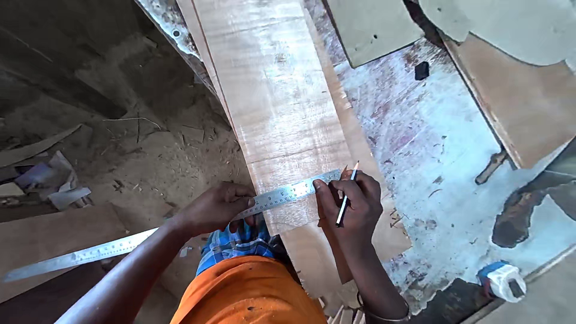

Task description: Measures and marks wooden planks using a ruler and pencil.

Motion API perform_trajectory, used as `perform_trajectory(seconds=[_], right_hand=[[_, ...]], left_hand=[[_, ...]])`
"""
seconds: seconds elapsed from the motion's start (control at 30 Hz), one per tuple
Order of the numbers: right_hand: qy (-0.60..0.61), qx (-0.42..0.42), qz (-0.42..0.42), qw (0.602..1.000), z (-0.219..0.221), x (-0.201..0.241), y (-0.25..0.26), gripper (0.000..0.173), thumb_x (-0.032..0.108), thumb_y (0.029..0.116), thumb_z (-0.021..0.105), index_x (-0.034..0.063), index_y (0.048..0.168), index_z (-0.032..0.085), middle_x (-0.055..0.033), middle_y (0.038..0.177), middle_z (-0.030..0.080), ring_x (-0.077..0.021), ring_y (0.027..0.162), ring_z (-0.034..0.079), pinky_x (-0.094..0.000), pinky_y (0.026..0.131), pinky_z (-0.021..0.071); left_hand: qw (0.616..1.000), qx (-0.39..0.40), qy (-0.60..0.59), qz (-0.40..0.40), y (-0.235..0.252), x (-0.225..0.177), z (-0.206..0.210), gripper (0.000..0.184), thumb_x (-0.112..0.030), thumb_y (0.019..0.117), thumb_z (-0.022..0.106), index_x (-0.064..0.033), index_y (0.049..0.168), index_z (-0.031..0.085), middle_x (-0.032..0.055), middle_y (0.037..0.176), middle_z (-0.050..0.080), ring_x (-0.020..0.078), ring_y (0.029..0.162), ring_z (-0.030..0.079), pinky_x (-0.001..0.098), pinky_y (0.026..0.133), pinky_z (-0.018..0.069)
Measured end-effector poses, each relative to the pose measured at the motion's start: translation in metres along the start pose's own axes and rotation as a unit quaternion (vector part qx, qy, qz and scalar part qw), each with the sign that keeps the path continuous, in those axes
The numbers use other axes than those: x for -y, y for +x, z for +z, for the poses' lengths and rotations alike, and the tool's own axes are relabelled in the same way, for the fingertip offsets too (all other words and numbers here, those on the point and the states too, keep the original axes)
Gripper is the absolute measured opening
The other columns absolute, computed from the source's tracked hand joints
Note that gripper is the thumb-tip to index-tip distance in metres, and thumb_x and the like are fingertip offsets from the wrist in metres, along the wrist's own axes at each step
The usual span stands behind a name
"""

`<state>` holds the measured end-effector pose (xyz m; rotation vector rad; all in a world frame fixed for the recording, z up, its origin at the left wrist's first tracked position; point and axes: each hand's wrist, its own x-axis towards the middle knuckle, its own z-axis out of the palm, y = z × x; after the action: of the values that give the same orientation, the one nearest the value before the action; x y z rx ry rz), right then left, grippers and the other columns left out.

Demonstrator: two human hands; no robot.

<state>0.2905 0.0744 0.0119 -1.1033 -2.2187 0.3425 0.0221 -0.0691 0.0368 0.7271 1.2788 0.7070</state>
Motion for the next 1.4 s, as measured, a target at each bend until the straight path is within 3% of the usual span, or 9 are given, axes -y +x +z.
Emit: perform_trajectory(seconds=[0.1, 0.17, 0.3, 0.47, 0.6, 0.67, 0.77, 1.0, 1.4], right_hand=[[0.005, 0.02, 0.001, 1.0, -0.002, 0.003, -0.002, 0.027, 0.036, 0.0912, 0.076, 0.0103, 0.085, 0.071, -0.0107, 0.105, 0.065, -0.0263, 0.108, 0.061, -0.0443, 0.098, 0.051], [-0.02, 0.036, 0.004, 0.999, -0.005, 0.006, -0.001, 0.027, 0.037, 0.0951, 0.071, 0.012, 0.086, 0.071, -0.0084, 0.106, 0.066, -0.0259, 0.113, 0.061, -0.0481, 0.105, 0.0492], [-0.118, 0.055, 0.003, 0.992, -0.006, 0.003, -0.002, 0.025, 0.04, 0.0976, 0.06, 0.0209, 0.092, 0.076, -0.0041, 0.107, 0.069, -0.0277, 0.114, 0.059, -0.055, 0.101, 0.0403], [-0.119, 0.072, 0.001, 0.99, -0.009, 0.008, 0.0, 0.025, 0.038, 0.0973, 0.057, 0.0213, 0.096, 0.076, -0.0029, 0.109, 0.068, -0.0266, 0.114, 0.058, -0.0548, 0.099, 0.0387], [-0.012, 0.074, 0.02, 0.997, -0.017, -0.003, 0.003, 0.027, 0.039, 0.1016, 0.054, 0.0218, 0.098, 0.075, 0.0007, 0.108, 0.069, -0.0217, 0.114, 0.059, -0.0508, 0.097, 0.0401], [0.146, 0.081, 0.051, 0.985, -0.028, -0.013, 0.006, 0.034, 0.035, 0.1059, 0.047, 0.0172, 0.116, 0.073, 0.001, 0.115, 0.07, -0.0185, 0.115, 0.06, -0.0475, 0.099, 0.0445], [0.29, 0.062, 0.088, 0.951, -0.033, -0.03, 0.005, 0.044, 0.036, 0.1095, 0.038, 0.0123, 0.134, 0.066, -0.0023, 0.121, 0.07, -0.0174, 0.113, 0.063, -0.0412, 0.098, 0.0535], [0.313, 0.005, 0.096, 0.945, -0.031, -0.03, 0.011, 0.018, 0.012, 0.0931, 0.074, 0.0041, 0.109, 0.077, -0.0039, 0.1, 0.075, -0.0101, 0.087, 0.072, -0.0269, 0.075, 0.063], [0.227, 0.013, 0.075, 0.971, -0.037, -0.023, 0.007, 0.013, 0.014, 0.091, 0.072, 0.0081, 0.1, 0.078, -0.0011, 0.095, 0.073, -0.008, 0.085, 0.068, -0.0247, 0.072, 0.059]], left_hand=[[0.978, -0.041, 0.203, -0.014, -0.007, -0.01, -0.003, 0.022, -0.028, 0.107, 0.053, -0.0151, 0.113, 0.07, 0.002, 0.084, 0.074, 0.0133, 0.061, 0.066, 0.0307, 0.053, 0.0556], [0.897, -0.155, 0.414, 0.013, -0.011, -0.027, -0.001, 0.028, -0.049, 0.0986, 0.062, -0.0247, 0.108, 0.071, -0.0028, 0.087, 0.07, 0.0167, 0.076, 0.068, 0.0483, 0.066, 0.0588], [0.772, -0.107, 0.592, 0.207, 0.017, -0.084, 0.01, 0.036, -0.032, 0.0936, 0.07, -0.0273, 0.129, 0.066, -0.0034, 0.137, 0.061, 0.0223, 0.127, 0.058, 0.0517, 0.104, 0.0493], [0.63, 0.1, 0.732, 0.241, 0.071, -0.108, 0.039, 0.073, -0.017, 0.0794, 0.083, -0.0259, 0.146, 0.055, -0.0058, 0.157, 0.046, 0.0302, 0.132, 0.052, 0.0486, 0.09, 0.0524], [0.546, 0.133, 0.791, 0.241, 0.066, -0.115, 0.053, 0.054, -0.004, 0.0872, 0.071, -0.0177, 0.138, 0.06, -0.0066, 0.159, 0.043, 0.0264, 0.125, 0.056, 0.0434, 0.081, 0.0512], [0.516, 0.136, 0.805, 0.257, 0.067, -0.117, 0.054, 0.046, -0.003, 0.0928, 0.065, -0.0164, 0.137, 0.061, -0.0062, 0.16, 0.042, 0.0244, 0.122, 0.057, 0.041, 0.08, 0.0502], [0.507, 0.143, 0.815, 0.24, 0.069, -0.121, 0.056, 0.046, -0.003, 0.0962, 0.06, -0.0161, 0.14, 0.059, -0.0046, 0.161, 0.042, 0.0236, 0.118, 0.06, 0.0397, 0.08, 0.051], [0.521, 0.153, 0.814, 0.208, 0.069, -0.125, 0.059, 0.052, -0.001, 0.095, 0.061, -0.0218, 0.142, 0.059, -0.0081, 0.164, 0.037, 0.0221, 0.105, 0.066, 0.038, 0.077, 0.0522], [0.515, 0.155, 0.819, 0.199, 0.068, -0.128, 0.064, 0.05, 0.0, 0.0945, 0.06, -0.0211, 0.141, 0.061, -0.0093, 0.163, 0.039, 0.0192, 0.09, 0.068, 0.0367, 0.07, 0.0515]])
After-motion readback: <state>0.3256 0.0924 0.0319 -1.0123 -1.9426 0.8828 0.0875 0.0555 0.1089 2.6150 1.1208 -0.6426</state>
